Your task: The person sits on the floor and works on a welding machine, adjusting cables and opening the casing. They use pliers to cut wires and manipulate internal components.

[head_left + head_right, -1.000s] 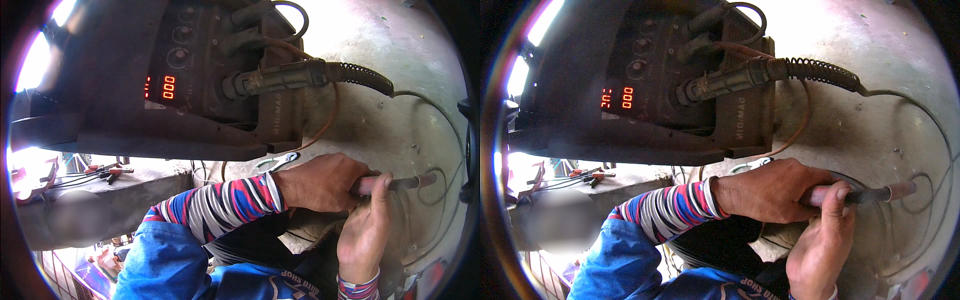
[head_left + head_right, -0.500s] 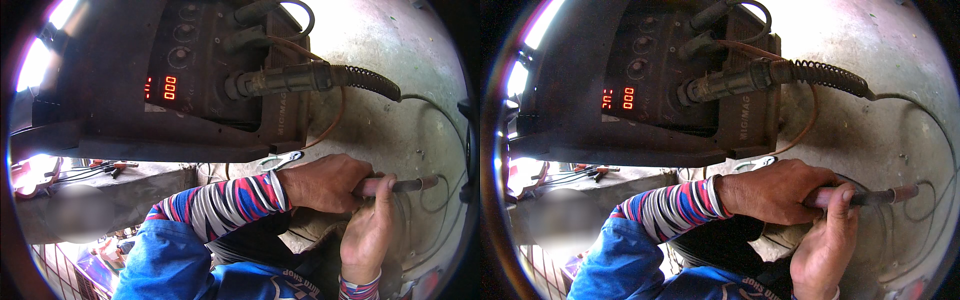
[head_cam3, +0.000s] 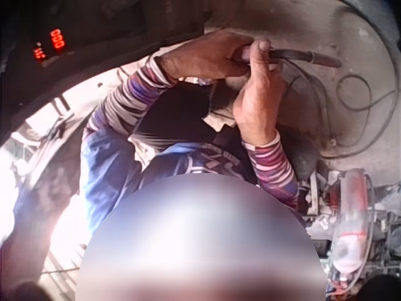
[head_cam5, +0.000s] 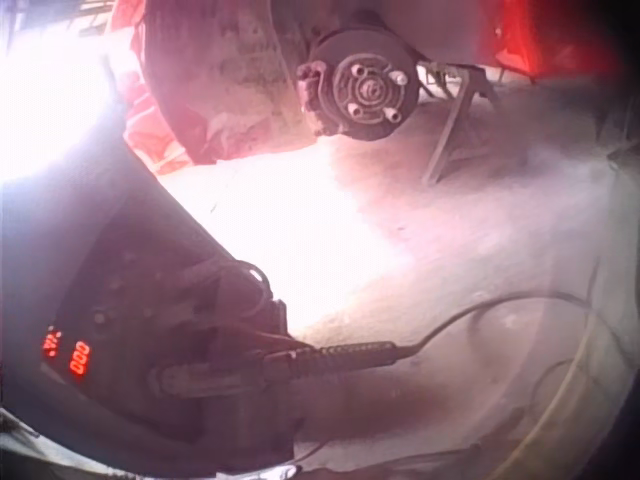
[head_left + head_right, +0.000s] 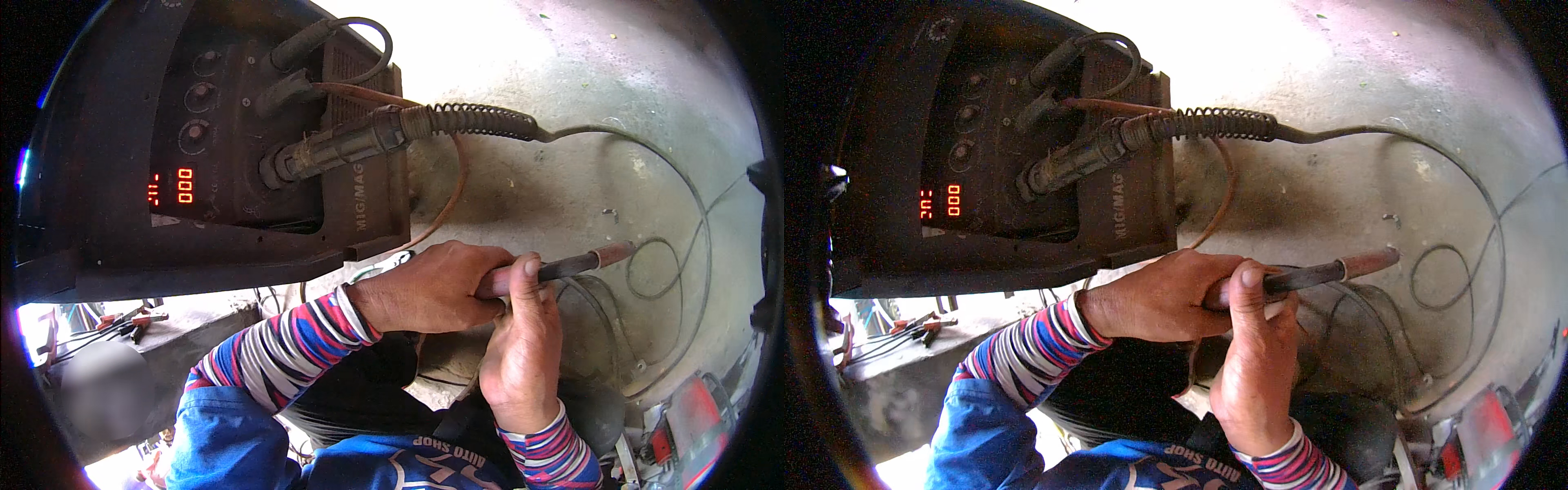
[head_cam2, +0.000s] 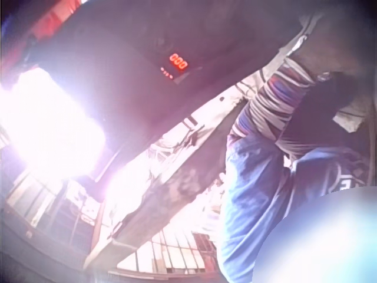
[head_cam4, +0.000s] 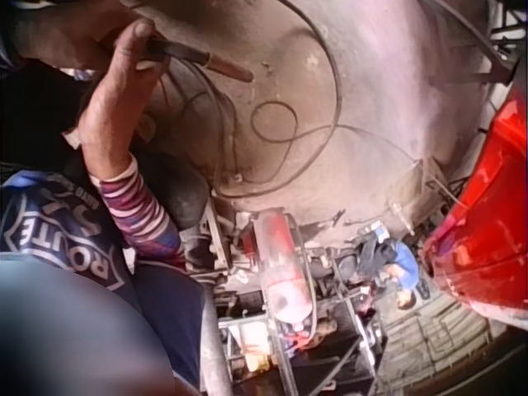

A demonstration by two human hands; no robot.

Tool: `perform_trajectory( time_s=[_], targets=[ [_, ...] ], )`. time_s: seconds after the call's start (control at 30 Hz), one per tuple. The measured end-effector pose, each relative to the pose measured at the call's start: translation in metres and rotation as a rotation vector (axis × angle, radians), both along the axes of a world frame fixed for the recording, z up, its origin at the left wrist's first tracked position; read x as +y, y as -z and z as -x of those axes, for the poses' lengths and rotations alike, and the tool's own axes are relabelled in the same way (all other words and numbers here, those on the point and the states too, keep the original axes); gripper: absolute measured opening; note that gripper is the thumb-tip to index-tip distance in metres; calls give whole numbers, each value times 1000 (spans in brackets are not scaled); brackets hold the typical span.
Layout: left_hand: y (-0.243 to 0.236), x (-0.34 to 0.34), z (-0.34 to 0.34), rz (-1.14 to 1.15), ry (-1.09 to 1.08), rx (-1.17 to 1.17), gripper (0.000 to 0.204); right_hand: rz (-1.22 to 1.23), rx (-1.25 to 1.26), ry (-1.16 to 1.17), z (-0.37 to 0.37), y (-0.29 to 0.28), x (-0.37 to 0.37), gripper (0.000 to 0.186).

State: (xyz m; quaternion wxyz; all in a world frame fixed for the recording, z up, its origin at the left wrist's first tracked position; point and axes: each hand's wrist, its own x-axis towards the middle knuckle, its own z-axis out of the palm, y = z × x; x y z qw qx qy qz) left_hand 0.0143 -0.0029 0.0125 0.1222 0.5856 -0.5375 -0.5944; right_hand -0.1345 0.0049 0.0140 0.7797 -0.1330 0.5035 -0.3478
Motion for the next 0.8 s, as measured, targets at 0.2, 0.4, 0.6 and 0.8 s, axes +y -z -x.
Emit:
perform_trajectory(
  time_s=[0.2,0.4,0.6,0.8],
  targets=[
    [-5,-1,2,8,148,-77,39,63,-16,60,0,-6,5,42],
    [0,5,10,104,133,-56,36,59,37,59,6,-5,11,43],
    [12,8,12,131,96,187,37,273,278,-29,9,5,19,72],
    [1,3,6,-61,98,178,37,207,94,164,-4,17,23,55]
  ],
)
